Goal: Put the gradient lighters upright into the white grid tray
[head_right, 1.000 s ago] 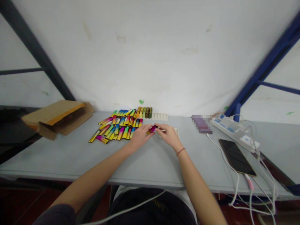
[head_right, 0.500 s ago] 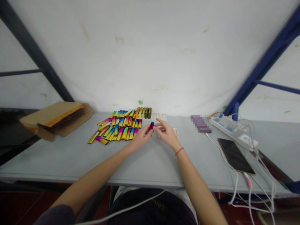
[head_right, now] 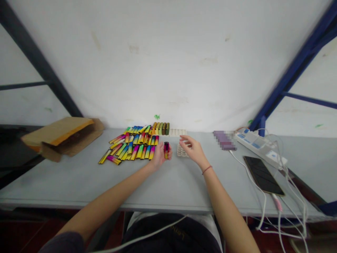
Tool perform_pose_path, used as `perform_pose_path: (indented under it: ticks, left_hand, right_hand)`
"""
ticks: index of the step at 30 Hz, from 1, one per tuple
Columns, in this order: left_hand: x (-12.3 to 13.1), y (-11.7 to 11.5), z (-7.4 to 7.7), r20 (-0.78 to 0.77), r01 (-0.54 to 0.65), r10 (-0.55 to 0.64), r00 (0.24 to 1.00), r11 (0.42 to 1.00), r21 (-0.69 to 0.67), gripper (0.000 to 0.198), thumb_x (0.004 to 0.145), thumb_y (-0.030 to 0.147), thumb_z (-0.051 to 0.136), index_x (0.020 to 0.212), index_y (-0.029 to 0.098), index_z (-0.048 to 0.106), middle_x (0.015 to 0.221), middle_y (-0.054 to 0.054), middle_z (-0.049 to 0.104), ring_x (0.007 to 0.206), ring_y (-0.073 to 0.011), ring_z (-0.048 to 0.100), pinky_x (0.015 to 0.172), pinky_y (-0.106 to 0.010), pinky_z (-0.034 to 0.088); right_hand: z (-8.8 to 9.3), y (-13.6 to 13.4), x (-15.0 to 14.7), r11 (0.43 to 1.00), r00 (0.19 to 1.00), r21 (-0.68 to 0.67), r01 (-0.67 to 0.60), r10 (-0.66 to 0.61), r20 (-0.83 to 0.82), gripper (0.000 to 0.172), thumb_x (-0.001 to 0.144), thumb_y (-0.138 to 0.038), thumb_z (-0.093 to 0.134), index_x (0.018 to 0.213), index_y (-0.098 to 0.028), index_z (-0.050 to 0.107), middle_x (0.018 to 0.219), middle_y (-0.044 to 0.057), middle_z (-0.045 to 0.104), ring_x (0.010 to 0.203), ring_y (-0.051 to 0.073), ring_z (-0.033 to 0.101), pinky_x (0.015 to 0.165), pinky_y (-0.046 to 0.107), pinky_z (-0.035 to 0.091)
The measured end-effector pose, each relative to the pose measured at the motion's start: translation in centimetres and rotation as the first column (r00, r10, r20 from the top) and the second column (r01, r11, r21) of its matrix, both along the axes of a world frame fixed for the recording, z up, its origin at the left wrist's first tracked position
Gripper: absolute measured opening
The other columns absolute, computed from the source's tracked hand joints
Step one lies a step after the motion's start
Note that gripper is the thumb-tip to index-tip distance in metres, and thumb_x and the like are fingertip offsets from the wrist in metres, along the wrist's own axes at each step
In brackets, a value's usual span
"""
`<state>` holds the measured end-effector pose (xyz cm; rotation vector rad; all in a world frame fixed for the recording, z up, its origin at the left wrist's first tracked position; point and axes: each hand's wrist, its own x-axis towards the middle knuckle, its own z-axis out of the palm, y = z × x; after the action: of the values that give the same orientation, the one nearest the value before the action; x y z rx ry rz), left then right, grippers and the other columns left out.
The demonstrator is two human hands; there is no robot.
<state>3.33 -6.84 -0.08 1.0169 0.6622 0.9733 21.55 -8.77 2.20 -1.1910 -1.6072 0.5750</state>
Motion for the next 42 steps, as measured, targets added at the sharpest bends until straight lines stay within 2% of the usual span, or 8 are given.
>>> perform_pose_path:
  ticks: [4, 9, 13, 17, 22, 32, 37, 42]
  left_hand:
    - [-0.2, -0.3, 0.4, 0.015, -0.04, 0.041, 0.999, 0.997, -0.072, 0.057, 0.085, 0.07, 0.032, 0.063, 0.019, 0.046, 0.045, 0.005, 0.037, 0.039, -0.0097, 0.039, 0.043, -0.022, 0.033]
    - [-0.4, -0.2, 0.1, 0.02, -0.125, 0.129, 0.991, 0.983, -0.138, 0.048, 0.087, 0.055, 0.032, 0.057, 0.02, 0.042, 0.04, 0.006, 0.028, 0.034, -0.0072, 0.027, 0.039, -0.02, 0.024]
    - [-0.4, -0.1, 0.1, 0.015, -0.145, 0.15, 0.989, 0.973, -0.18, 0.041, 0.087, 0.043, 0.03, 0.054, 0.02, 0.04, 0.039, 0.006, 0.025, 0.034, -0.0071, 0.022, 0.038, -0.02, 0.02]
    - [-0.3, -0.4, 0.2, 0.016, -0.237, 0.243, 0.97, 0.957, -0.167, 0.037, 0.085, 0.042, 0.035, 0.055, 0.02, 0.039, 0.04, 0.007, 0.025, 0.034, -0.0064, 0.02, 0.038, -0.02, 0.017]
    - [-0.2, -0.6, 0.2, 0.027, -0.325, 0.336, 0.942, 0.926, -0.191, 0.037, 0.086, 0.041, 0.032, 0.055, 0.021, 0.036, 0.039, 0.007, 0.026, 0.034, -0.0068, 0.019, 0.037, -0.019, 0.015]
    - [-0.4, -0.4, 0.4, 0.048, -0.329, 0.345, 0.937, 0.922, -0.205, 0.04, 0.087, 0.044, 0.032, 0.054, 0.021, 0.036, 0.039, 0.006, 0.027, 0.033, -0.0068, 0.021, 0.036, -0.02, 0.016]
    - [-0.2, -0.7, 0.2, 0.065, -0.395, 0.414, 0.908, 0.898, -0.193, 0.037, 0.086, 0.043, 0.034, 0.055, 0.021, 0.037, 0.04, 0.007, 0.026, 0.033, -0.0066, 0.021, 0.036, -0.019, 0.016]
    - [-0.2, -0.4, 0.2, 0.081, -0.391, 0.412, 0.908, 0.899, -0.198, 0.041, 0.085, 0.053, 0.038, 0.06, 0.021, 0.038, 0.041, 0.008, 0.027, 0.034, -0.0064, 0.022, 0.037, -0.019, 0.017]
  right_hand:
    - [-0.9, 0.2, 3.8, 0.99, 0.986, -0.023, 0.138, -0.135, 0.099, 0.04, 0.083, -0.048, 0.059, 0.107, -0.018, 0.07, 0.099, 0.01, 0.074, 0.078, 0.021, 0.069, 0.068, 0.034, 0.056]
    - [-3.4, 0.6, 6.2, 0.961, 0.946, -0.032, 0.274, -0.263, 0.19, 0.038, 0.083, -0.046, 0.054, 0.096, -0.016, 0.073, 0.089, 0.01, 0.075, 0.068, 0.02, 0.065, 0.065, 0.033, 0.054]
    - [-4.0, 0.6, 6.1, 0.963, 0.94, -0.024, 0.267, -0.255, 0.225, 0.036, 0.084, -0.043, 0.053, 0.096, -0.016, 0.073, 0.088, 0.01, 0.075, 0.07, 0.02, 0.065, 0.066, 0.032, 0.053]
    - [-4.0, 0.5, 6.0, 0.966, 0.935, -0.001, 0.257, -0.248, 0.254, 0.033, 0.084, -0.04, 0.052, 0.094, -0.017, 0.074, 0.088, 0.009, 0.075, 0.07, 0.019, 0.065, 0.066, 0.031, 0.052]
    - [-4.1, 0.3, 6.6, 0.96, 0.922, 0.027, 0.279, -0.276, 0.271, 0.034, 0.085, -0.04, 0.051, 0.095, -0.017, 0.074, 0.086, 0.009, 0.075, 0.07, 0.019, 0.065, 0.067, 0.031, 0.052]
    - [-4.3, 0.2, 6.9, 0.964, 0.913, 0.023, 0.267, -0.26, 0.313, 0.031, 0.085, -0.037, 0.05, 0.093, -0.018, 0.074, 0.084, 0.008, 0.075, 0.07, 0.019, 0.066, 0.069, 0.032, 0.053]
    - [-4.4, 0.1, 6.9, 0.963, 0.9, 0.026, 0.267, -0.259, 0.35, 0.032, 0.085, -0.037, 0.049, 0.091, -0.018, 0.074, 0.083, 0.008, 0.075, 0.07, 0.019, 0.066, 0.07, 0.032, 0.053]
    - [-4.3, 0.0, 7.0, 0.967, 0.9, 0.004, 0.256, -0.24, 0.364, 0.033, 0.085, -0.038, 0.048, 0.09, -0.018, 0.073, 0.081, 0.008, 0.075, 0.07, 0.02, 0.066, 0.069, 0.032, 0.052]
